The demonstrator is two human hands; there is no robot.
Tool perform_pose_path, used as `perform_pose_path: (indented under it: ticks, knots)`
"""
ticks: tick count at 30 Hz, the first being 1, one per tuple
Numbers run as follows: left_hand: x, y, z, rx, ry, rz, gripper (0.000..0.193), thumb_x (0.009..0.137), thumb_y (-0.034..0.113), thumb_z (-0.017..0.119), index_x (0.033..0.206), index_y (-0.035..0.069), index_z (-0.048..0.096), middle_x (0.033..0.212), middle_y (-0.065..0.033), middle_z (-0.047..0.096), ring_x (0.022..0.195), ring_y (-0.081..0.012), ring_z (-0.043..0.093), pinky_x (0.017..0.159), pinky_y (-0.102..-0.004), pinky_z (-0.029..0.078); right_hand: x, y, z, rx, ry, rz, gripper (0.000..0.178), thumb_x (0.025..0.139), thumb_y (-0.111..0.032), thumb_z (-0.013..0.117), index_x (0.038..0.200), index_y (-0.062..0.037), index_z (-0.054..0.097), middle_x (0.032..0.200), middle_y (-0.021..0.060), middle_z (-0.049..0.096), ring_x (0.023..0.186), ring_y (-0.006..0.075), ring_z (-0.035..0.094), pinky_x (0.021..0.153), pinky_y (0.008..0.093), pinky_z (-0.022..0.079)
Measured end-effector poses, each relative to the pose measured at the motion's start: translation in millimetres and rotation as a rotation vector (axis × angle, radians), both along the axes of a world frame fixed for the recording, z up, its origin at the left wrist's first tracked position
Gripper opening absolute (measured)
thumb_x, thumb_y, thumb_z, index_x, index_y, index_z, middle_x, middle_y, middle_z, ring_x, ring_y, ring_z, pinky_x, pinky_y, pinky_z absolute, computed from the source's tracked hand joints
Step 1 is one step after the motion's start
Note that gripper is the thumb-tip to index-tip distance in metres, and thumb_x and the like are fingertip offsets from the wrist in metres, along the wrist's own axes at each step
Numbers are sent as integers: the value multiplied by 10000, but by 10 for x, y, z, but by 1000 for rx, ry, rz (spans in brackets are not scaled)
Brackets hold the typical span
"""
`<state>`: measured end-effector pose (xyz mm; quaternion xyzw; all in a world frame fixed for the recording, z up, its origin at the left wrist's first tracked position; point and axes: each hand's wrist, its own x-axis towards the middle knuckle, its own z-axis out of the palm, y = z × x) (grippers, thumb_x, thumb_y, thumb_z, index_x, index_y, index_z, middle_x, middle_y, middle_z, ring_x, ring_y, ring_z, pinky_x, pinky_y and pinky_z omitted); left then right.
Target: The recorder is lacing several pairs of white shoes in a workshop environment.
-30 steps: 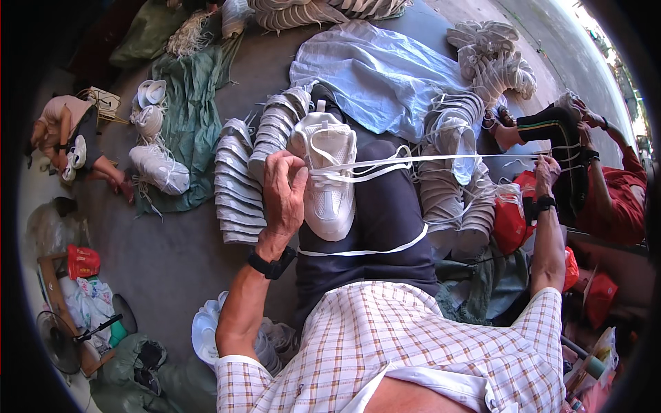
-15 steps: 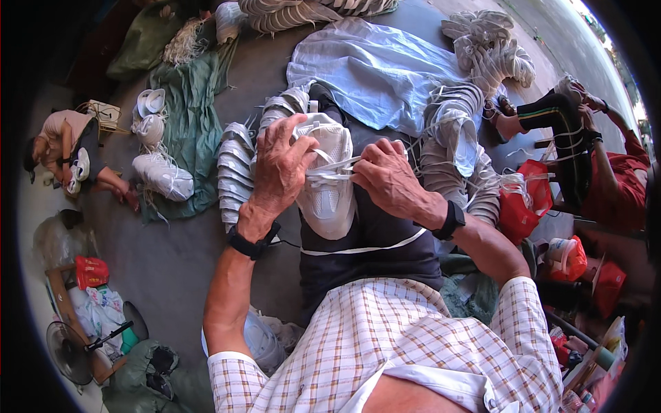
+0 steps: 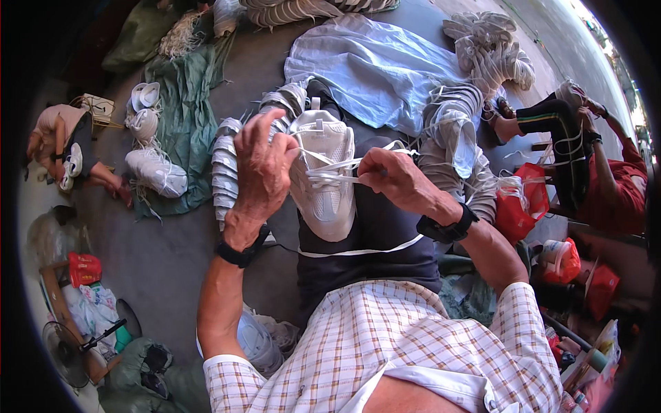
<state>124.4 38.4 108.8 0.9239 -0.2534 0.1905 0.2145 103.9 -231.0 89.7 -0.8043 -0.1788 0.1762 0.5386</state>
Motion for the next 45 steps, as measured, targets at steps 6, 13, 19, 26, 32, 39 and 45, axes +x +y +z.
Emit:
perform_pose_path:
  ticks: [6,13,19,26,32,39,45]
  knots:
    - [4,1053,232,172,-133,313,80,862,84,692,922,76,639,1352,-101,540,1263,-343,484,1047,-479,378,79,-138,114,-15,-88,24,186,861,-82,689,1026,-3,650,747,66,624,697,175,600,650,336,471]
    - [-182,2699,568,400,-176,643,118,945,157,642,968,42,654,1351,-133,531,1199,-349,512,1011,-468,414,104,-35,-67,-16,-264,51,258,854,-129,738,1088,-61,653,841,62,647,823,204,614,838,361,418]
    - [-453,3624,574,531,-163,962,243,966,282,590,1046,69,675,1314,-139,539,1186,-338,520,1013,-477,410,87,139,-286,-56,-517,-89,308,851,-158,720,1134,-98,615,1007,63,641,1006,272,568,915,395,370]
    - [-101,1685,-265,23,24,544,370,880,125,709,1208,1,593,1382,-229,464,1301,-381,446,1102,-463,347,36,-51,-445,-224,-650,-112,205,838,-116,718,1021,-116,625,927,63,588,975,263,520,873,403,353]
    - [-287,-151,-342,-231,193,7,612,844,227,745,1375,44,503,1478,-214,374,1382,-391,358,1149,-478,282,54,-177,-312,-188,-703,-24,81,811,-63,702,850,-108,647,783,40,527,832,241,521,820,387,370]
    - [-532,-597,-640,-162,58,170,549,917,222,577,1424,37,474,1531,-246,330,1377,-411,353,1141,-497,250,63,-367,-405,-273,-879,-86,198,704,47,660,844,-92,642,757,42,501,808,240,515,808,384,370]
    - [-519,-464,-651,-307,55,137,461,908,186,577,1340,28,556,1500,-224,400,1334,-396,388,1126,-474,290,46,-494,-430,-298,-889,-176,220,717,55,664,889,-81,655,780,47,525,817,236,532,837,381,389]
